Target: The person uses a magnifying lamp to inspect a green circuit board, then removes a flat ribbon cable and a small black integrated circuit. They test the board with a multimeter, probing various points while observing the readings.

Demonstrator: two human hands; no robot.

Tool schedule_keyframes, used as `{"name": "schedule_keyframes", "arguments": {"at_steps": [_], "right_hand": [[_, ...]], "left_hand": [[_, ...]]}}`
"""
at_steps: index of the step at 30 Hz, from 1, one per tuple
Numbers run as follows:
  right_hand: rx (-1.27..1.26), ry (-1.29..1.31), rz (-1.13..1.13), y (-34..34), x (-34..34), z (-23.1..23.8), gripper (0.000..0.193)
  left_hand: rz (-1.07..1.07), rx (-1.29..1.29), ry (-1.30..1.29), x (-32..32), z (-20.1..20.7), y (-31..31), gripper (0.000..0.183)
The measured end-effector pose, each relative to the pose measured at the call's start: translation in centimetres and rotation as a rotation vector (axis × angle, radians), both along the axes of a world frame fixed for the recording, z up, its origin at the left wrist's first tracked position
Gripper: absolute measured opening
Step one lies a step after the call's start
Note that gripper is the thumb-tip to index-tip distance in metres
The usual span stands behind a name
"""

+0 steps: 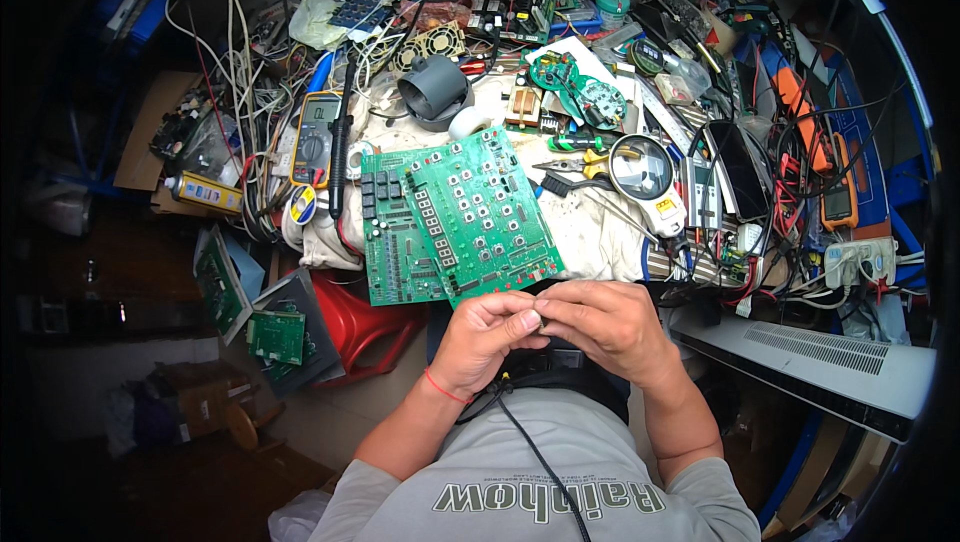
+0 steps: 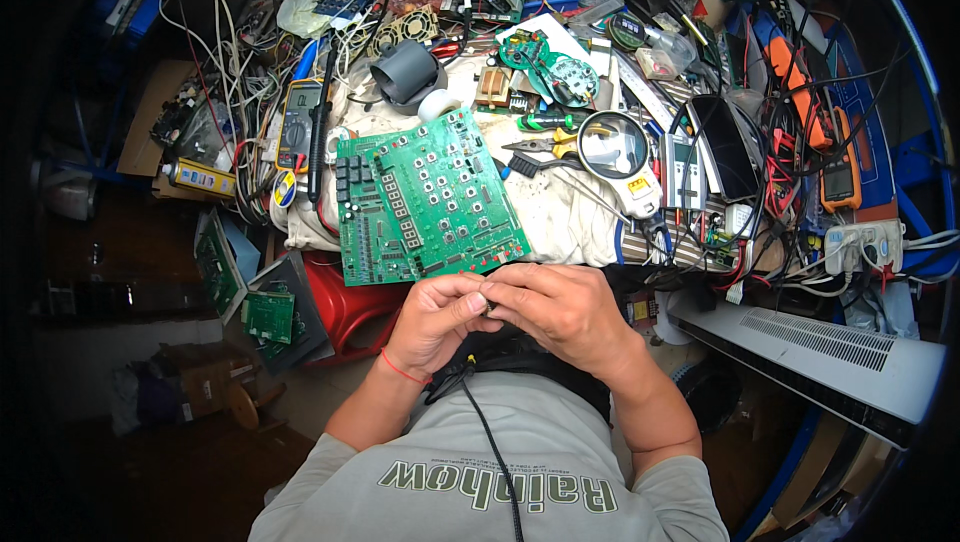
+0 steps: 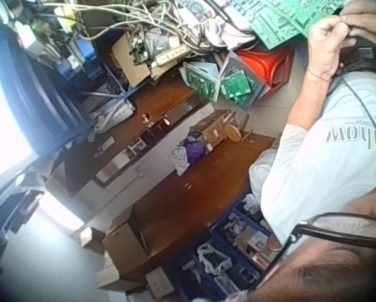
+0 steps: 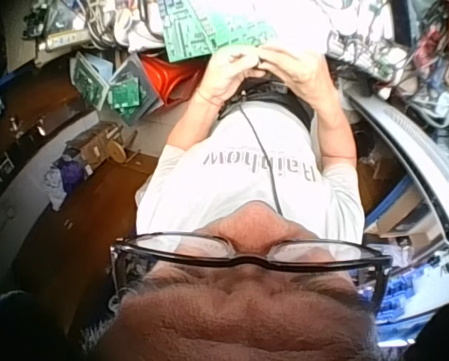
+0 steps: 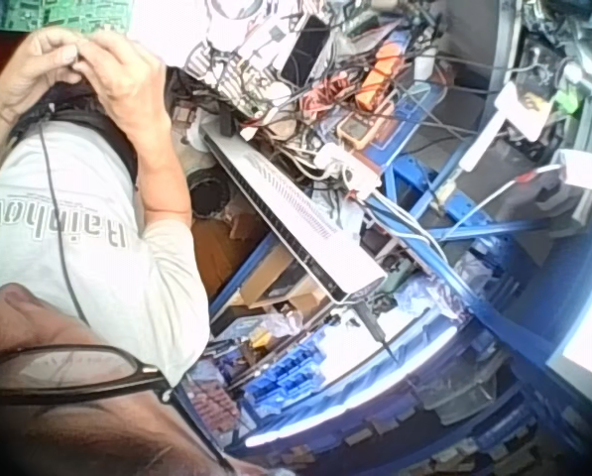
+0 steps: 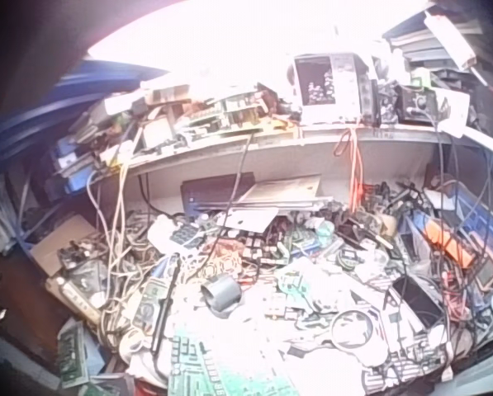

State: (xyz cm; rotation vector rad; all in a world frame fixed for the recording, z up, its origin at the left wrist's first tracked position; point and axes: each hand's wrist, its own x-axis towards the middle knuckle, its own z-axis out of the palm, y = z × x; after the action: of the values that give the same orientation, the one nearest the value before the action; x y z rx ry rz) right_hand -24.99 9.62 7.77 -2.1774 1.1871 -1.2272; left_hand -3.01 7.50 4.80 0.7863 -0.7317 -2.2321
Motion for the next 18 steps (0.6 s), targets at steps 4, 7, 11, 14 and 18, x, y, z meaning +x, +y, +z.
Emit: {"name": "schedule_keyframes", "arguments": {"at_steps": [4, 7, 11, 14, 18], "right_hand": [[0.012, -0.001, 0.008, 0.15, 0.08, -0.02, 0.027], [0.013, 0.001, 0.005, 0.18, 0.07, 0.03, 0.027], [0.011, 0.008, -0.015, 0.05, -0.08, 0.08, 0.028], [-0.004, -0.001, -0.011, -0.05, -0.13, 0.02, 0.029], [0.005, 0.008, -0.005, 0.03, -0.11, 0.0, 0.029]], "left_hand": [[0.001, -0.007, 0.001, 0.12, -0.38, 0.12, 0.019], [0.002, -0.014, 0.005, -0.02, -0.29, 0.1, 0.02], [-0.004, 0.071, 0.034, -0.2, 0.04, 0.19, 0.02], [-0.008, 0.078, 0.033, -0.19, -0.11, 0.15, 0.021], [-0.002, -0.045, -0.003, -0.19, -0.41, 0.1, 0.022]]}}
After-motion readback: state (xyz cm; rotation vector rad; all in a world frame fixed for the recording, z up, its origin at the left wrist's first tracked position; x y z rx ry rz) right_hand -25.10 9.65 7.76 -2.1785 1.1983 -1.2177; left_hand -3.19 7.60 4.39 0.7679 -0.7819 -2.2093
